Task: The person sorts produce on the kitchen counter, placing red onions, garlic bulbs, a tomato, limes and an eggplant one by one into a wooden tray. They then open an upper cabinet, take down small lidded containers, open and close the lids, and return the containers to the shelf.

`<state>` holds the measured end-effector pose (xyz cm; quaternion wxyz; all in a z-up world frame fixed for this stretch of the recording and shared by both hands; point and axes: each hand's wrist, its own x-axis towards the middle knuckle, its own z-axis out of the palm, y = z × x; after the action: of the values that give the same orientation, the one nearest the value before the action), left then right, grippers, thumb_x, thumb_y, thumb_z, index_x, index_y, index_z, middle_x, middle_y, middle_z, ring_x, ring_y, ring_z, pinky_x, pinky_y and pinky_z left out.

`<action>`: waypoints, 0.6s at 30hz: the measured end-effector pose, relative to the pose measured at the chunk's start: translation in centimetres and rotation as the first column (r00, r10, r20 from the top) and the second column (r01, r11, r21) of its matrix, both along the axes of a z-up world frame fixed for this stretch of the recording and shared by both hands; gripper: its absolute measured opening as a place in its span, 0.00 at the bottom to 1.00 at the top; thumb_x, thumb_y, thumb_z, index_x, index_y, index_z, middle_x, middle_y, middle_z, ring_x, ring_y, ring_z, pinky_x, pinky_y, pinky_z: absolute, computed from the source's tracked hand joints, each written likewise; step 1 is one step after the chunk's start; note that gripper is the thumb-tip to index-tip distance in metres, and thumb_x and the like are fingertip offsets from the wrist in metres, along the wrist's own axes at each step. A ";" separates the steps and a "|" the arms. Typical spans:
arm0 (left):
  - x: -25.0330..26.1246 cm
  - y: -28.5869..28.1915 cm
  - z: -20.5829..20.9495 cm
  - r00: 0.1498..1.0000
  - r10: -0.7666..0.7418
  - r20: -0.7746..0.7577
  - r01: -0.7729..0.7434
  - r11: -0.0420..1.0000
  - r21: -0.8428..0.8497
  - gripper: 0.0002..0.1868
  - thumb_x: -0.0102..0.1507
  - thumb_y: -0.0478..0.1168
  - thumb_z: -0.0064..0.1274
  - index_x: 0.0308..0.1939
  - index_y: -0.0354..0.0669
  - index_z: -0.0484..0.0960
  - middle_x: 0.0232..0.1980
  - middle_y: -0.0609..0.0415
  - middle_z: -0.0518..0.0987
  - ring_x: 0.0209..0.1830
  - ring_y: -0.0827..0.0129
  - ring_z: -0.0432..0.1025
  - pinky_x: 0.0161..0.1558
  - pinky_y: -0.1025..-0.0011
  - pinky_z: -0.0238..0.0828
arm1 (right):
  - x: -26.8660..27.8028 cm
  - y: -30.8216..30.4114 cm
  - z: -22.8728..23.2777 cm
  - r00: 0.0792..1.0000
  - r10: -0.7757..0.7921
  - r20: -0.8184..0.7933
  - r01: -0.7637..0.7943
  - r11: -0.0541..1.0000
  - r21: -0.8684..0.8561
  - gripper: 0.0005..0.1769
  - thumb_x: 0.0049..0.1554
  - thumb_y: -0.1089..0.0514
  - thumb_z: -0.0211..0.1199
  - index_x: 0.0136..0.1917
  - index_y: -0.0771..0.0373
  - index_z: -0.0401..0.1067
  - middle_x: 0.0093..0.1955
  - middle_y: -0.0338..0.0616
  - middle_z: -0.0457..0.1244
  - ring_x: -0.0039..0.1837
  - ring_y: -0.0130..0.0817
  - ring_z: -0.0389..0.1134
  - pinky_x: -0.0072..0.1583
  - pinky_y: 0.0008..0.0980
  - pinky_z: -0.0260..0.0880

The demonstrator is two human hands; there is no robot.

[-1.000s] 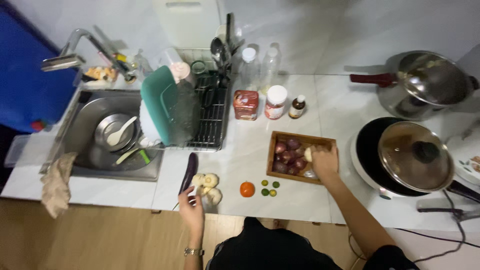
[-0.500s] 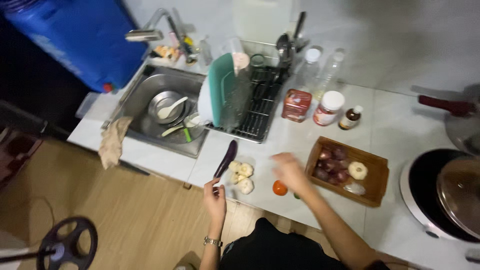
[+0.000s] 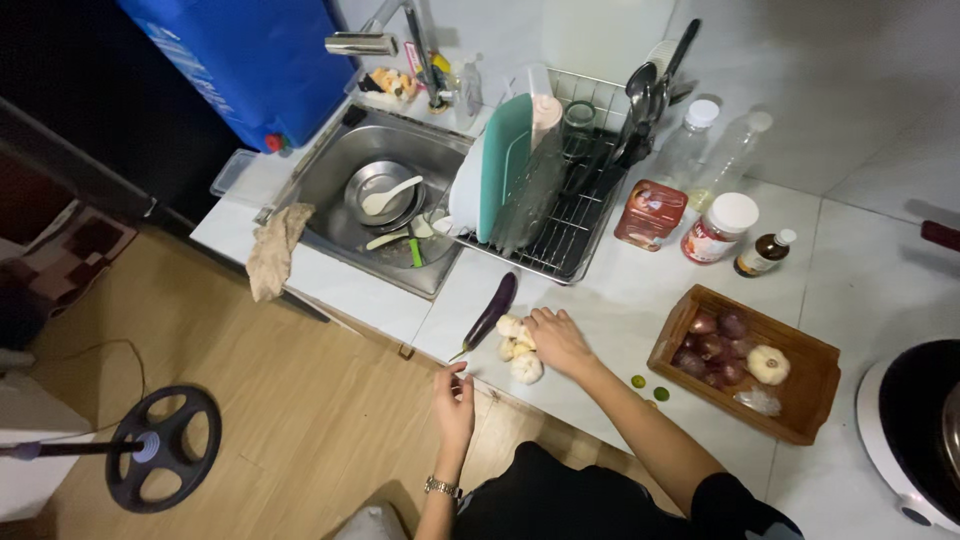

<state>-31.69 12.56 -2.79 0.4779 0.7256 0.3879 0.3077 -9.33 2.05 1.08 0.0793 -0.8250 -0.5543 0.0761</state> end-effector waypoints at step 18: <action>6.7 -0.9 1.7 0.953 -0.281 0.114 0.283 0.959 0.003 0.12 0.63 0.30 0.52 0.51 0.39 0.79 0.51 0.52 0.80 0.37 0.67 0.75 0.39 0.70 0.74 | 5.6 -27.5 10.6 0.562 -0.825 0.058 0.764 0.545 0.346 0.31 0.44 0.42 0.76 0.54 0.62 0.76 0.53 0.50 0.69 0.57 0.50 0.68 0.59 0.48 0.68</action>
<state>-24.96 11.70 -1.13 0.5430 0.7517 0.2549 0.2742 -3.71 -25.46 11.72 0.1614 -0.9690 -0.1270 -0.1371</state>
